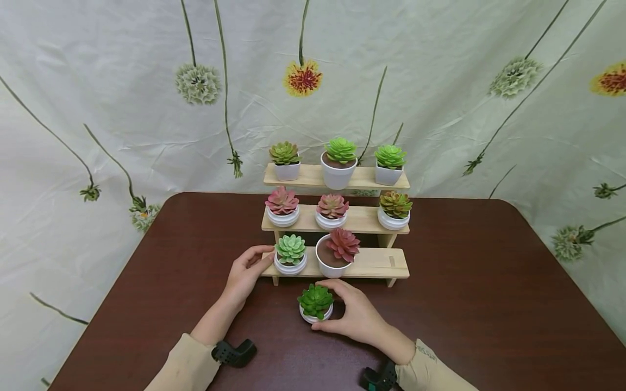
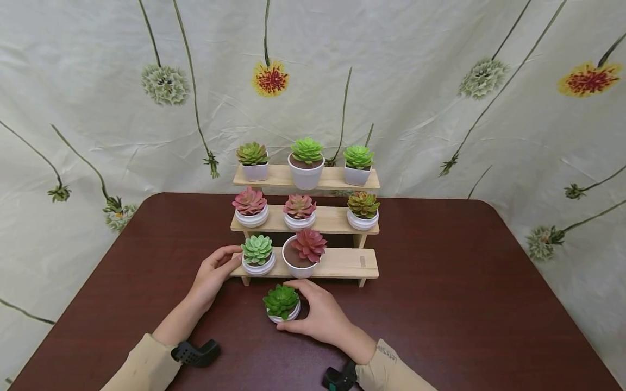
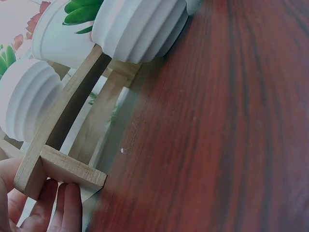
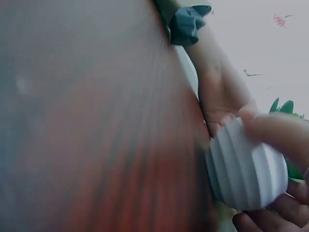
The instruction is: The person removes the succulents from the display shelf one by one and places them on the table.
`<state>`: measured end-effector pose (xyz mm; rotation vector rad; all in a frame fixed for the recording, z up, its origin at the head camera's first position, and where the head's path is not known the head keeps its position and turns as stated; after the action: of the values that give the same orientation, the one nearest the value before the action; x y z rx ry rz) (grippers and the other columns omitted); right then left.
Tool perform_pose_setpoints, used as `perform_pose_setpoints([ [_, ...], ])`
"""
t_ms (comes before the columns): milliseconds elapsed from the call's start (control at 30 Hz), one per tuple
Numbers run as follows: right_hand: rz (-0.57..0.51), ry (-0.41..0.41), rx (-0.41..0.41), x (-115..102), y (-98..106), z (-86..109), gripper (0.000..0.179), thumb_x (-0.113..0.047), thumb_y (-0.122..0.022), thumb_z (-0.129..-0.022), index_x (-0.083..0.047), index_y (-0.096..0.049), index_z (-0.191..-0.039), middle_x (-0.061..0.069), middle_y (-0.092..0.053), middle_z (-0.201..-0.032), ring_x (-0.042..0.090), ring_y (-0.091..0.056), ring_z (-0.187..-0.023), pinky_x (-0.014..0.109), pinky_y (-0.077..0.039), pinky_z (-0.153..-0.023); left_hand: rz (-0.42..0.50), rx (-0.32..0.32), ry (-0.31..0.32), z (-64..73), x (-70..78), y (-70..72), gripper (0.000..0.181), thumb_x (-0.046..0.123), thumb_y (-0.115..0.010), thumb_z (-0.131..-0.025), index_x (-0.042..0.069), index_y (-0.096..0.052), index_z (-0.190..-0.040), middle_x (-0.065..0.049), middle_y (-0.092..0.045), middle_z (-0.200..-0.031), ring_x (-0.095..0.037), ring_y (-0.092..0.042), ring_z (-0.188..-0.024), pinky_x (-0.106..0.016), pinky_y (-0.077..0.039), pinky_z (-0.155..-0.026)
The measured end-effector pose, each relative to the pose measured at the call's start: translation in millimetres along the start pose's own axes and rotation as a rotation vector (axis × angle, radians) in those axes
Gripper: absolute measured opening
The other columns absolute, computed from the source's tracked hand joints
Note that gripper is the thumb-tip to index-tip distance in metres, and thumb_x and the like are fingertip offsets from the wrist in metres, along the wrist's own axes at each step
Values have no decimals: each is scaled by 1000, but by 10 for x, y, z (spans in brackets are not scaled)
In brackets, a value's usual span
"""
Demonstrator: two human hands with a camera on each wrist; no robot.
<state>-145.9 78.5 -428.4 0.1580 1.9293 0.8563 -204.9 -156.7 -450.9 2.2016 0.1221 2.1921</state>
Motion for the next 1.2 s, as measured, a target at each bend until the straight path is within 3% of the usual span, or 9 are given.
perform_pose_setpoints([
  [333,-10,44,70,-121,176,6,73,-48,-77,-61,-12,-53,-120,-8,-55,-113,9,-55,-97,27,-43,-83,-13,8,-12,-4,-2,-5,33,27,-65,-82,8,-60,-108,-5,-56,-107,-15,-49,-89,-23,-41,-75],
  [467,-18,132,156,-166,276,-2,61,-41,-77,-65,-11,-56,-114,-2,-60,-104,15,-58,-91,27,-45,-79,-16,10,-14,-6,-4,-6,33,27,-65,-82,8,-60,-108,-4,-55,-108,-15,-48,-89,-23,-40,-76],
  [567,-18,159,240,-174,365,-8,48,-36,-78,-66,-12,-60,-103,-5,-61,-93,15,-59,-83,27,-46,-74,-13,8,-21,-8,-3,-4,33,27,-65,-82,7,-60,-108,-5,-56,-108,-15,-49,-90,-23,-40,-76],
  [700,-27,129,345,-145,486,-17,36,-33,-79,-65,-14,-60,-89,-7,-60,-82,12,-57,-77,26,-46,-70,-11,5,-26,-8,-3,-1,32,26,-65,-83,6,-60,-108,-5,-56,-107,-15,-50,-90,-22,-41,-76],
  [833,-50,91,415,-94,577,-28,36,-27,-81,-63,-14,-57,-85,-4,-58,-80,11,-56,-77,27,-46,-69,-10,3,-24,-8,-3,0,32,26,-64,-83,6,-60,-108,-4,-56,-108,-15,-50,-91,-22,-41,-77],
  [967,-29,67,462,-84,634,-47,41,-18,-84,-60,-8,-54,-87,2,-56,-81,15,-54,-77,30,-46,-68,-12,6,-23,-7,1,0,33,26,-65,-83,6,-60,-108,-5,-56,-109,-15,-50,-92,-22,-41,-77],
  [1200,-36,26,499,-322,693,-79,53,-5,-83,-58,4,-47,-97,15,-51,-90,27,-50,-85,41,-43,-73,-9,2,-24,-11,-1,-6,34,27,-65,-83,4,-59,-108,-7,-56,-110,-15,-51,-93,-22,-41,-77],
])
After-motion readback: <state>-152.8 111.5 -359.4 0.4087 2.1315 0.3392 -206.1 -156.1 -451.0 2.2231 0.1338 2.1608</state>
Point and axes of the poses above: each hand's wrist, its own z-axis away from the middle knuckle, its own y-axis out of the back of the hand, x = y × z, the point moved 4 cm from there along -z, towards the middle knuckle
